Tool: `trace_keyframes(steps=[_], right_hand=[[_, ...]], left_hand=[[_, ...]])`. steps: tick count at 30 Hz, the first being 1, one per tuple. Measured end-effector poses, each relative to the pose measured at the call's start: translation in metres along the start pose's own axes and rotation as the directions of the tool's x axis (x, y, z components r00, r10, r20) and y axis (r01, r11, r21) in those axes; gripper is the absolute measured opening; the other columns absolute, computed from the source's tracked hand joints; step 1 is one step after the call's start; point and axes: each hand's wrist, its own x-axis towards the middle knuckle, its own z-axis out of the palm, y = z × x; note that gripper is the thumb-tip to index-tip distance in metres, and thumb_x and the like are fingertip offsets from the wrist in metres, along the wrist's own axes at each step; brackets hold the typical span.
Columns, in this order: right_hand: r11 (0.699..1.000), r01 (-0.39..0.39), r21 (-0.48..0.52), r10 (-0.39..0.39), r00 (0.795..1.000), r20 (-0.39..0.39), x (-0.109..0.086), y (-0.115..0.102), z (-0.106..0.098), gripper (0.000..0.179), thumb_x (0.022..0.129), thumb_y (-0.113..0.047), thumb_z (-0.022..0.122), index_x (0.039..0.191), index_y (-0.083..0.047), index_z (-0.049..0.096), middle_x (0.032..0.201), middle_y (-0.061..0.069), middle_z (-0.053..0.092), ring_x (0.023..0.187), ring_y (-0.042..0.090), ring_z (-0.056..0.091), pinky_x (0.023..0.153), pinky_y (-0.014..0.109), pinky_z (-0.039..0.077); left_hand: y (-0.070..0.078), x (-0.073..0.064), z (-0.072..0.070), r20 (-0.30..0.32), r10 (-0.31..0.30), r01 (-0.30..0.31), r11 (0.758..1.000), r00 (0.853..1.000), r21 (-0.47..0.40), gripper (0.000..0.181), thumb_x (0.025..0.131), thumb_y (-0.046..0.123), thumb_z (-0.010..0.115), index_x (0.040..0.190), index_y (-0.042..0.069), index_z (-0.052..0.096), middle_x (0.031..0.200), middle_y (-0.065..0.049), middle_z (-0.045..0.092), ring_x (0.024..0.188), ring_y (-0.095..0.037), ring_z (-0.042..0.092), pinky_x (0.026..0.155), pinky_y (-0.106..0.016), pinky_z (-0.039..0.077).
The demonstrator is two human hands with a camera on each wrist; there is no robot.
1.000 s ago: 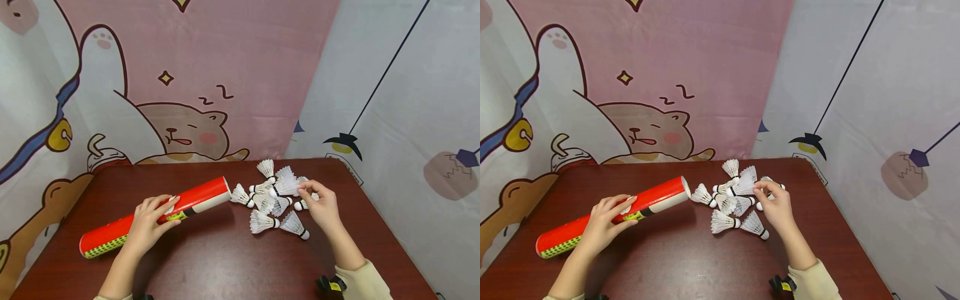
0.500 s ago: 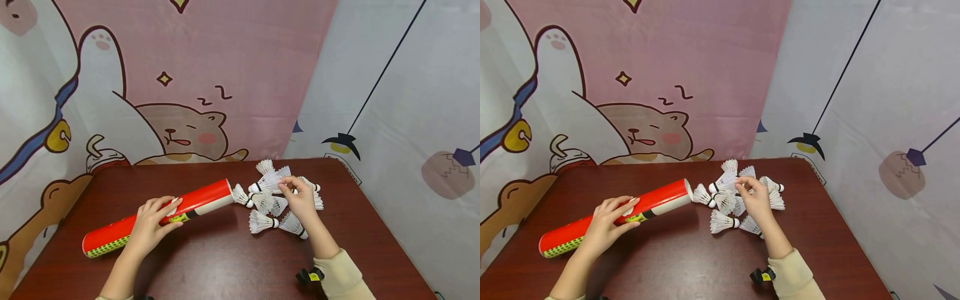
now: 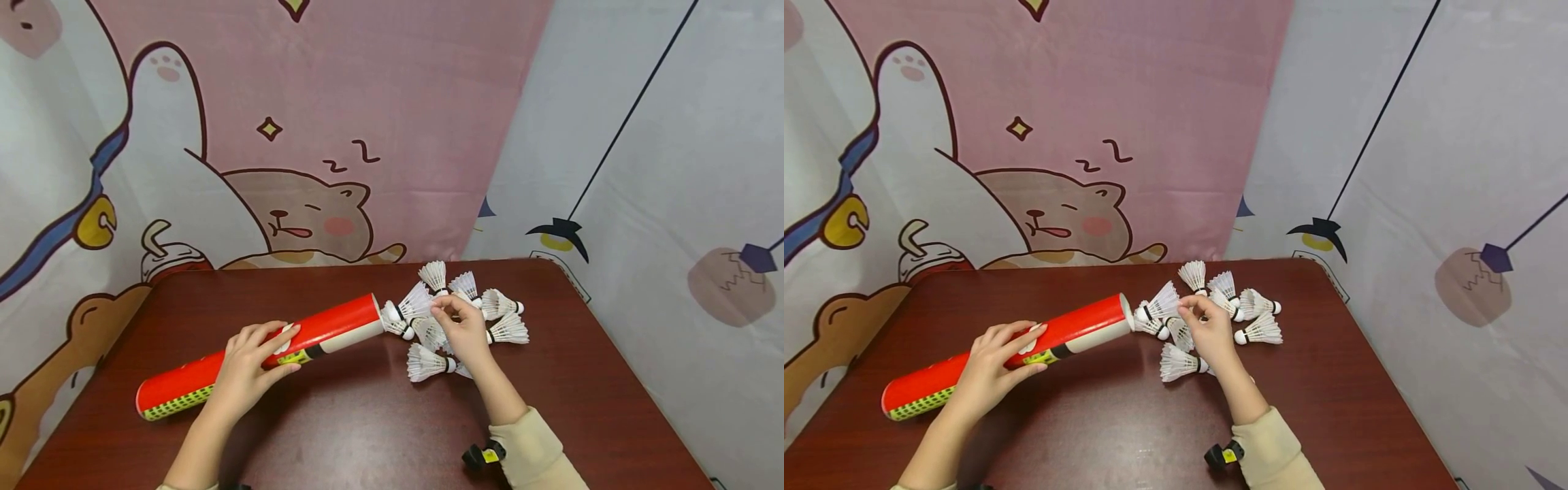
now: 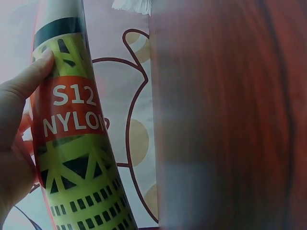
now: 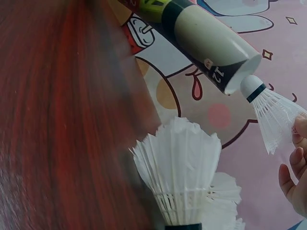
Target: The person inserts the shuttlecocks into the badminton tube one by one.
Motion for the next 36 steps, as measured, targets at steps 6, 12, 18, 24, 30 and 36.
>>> trace_keyframes(steps=[6, 12, 18, 24, 30, 36], right_hand=[[1.0, 0.029, 0.011, -0.029, 1.0, 0.007, -0.003, 0.0, 0.011, 0.006, 0.08, 0.014, 0.067, 0.085, 0.01, 0.066, 0.087, 0.022, 0.066, 0.066, 0.013, 0.052, 0.062, 0.024, 0.042], [1.0, 0.019, 0.001, -0.019, 1.0, 0.016, -0.008, 0.002, 0.02, 0.007, 0.079, 0.012, 0.069, 0.083, 0.007, 0.068, 0.083, 0.018, 0.067, 0.066, 0.014, 0.053, 0.061, 0.026, 0.042], [1.0, 0.016, 0.004, -0.016, 0.999, 0.05, -0.011, 0.002, 0.028, 0.006, 0.079, 0.011, 0.069, 0.083, 0.008, 0.068, 0.084, 0.018, 0.067, 0.068, 0.013, 0.053, 0.063, 0.028, 0.043], [1.0, 0.004, 0.017, -0.006, 0.997, 0.071, -0.012, 0.0, 0.037, 0.005, 0.08, 0.01, 0.069, 0.085, 0.008, 0.069, 0.08, 0.017, 0.067, 0.068, 0.01, 0.053, 0.062, 0.027, 0.044], [0.999, -0.005, 0.05, 0.0, 0.995, 0.102, -0.015, 0.0, 0.045, 0.006, 0.08, 0.011, 0.069, 0.085, 0.007, 0.069, 0.076, 0.016, 0.066, 0.068, 0.01, 0.053, 0.063, 0.024, 0.043], [0.996, 0.001, 0.088, -0.015, 0.987, 0.159, -0.019, 0.004, 0.053, 0.006, 0.08, 0.012, 0.068, 0.085, 0.008, 0.069, 0.076, 0.017, 0.065, 0.068, 0.009, 0.052, 0.062, 0.025, 0.044]], left_hand=[[0.003, 0.001, 0.0, 0.0, -0.003, 0.003, 1.0, 1.0, 0.007, 0.075, 0.063, 0.02, 0.089, 0.133, 0.022, 0.06, 0.126, -0.007, 0.055, 0.112, -0.029, 0.044, 0.087, -0.05, 0.029], [0.003, 0.0, 0.0, 0.0, -0.003, 0.003, 1.0, 1.0, 0.007, 0.075, 0.063, 0.02, 0.089, 0.132, 0.022, 0.06, 0.126, -0.006, 0.055, 0.112, -0.029, 0.044, 0.087, -0.049, 0.029], [0.004, 0.0, 0.001, 0.003, -0.001, 0.001, 1.0, 1.0, 0.011, 0.075, 0.063, 0.021, 0.089, 0.132, 0.022, 0.06, 0.126, -0.006, 0.055, 0.112, -0.029, 0.045, 0.087, -0.049, 0.029], [0.004, 0.001, 0.001, 0.002, 0.006, -0.006, 1.0, 1.0, 0.01, 0.075, 0.063, 0.022, 0.089, 0.133, 0.022, 0.06, 0.126, -0.006, 0.056, 0.112, -0.029, 0.045, 0.087, -0.049, 0.029], [0.004, 0.001, 0.002, -0.006, 0.013, -0.013, 1.0, 1.0, 0.009, 0.073, 0.064, 0.023, 0.089, 0.132, 0.022, 0.061, 0.125, -0.006, 0.056, 0.111, -0.028, 0.045, 0.087, -0.049, 0.029], [0.004, 0.0, 0.002, 0.001, 0.015, -0.015, 1.0, 1.0, 0.003, 0.073, 0.064, 0.023, 0.089, 0.132, 0.021, 0.061, 0.124, -0.007, 0.056, 0.112, -0.029, 0.045, 0.087, -0.049, 0.029]])
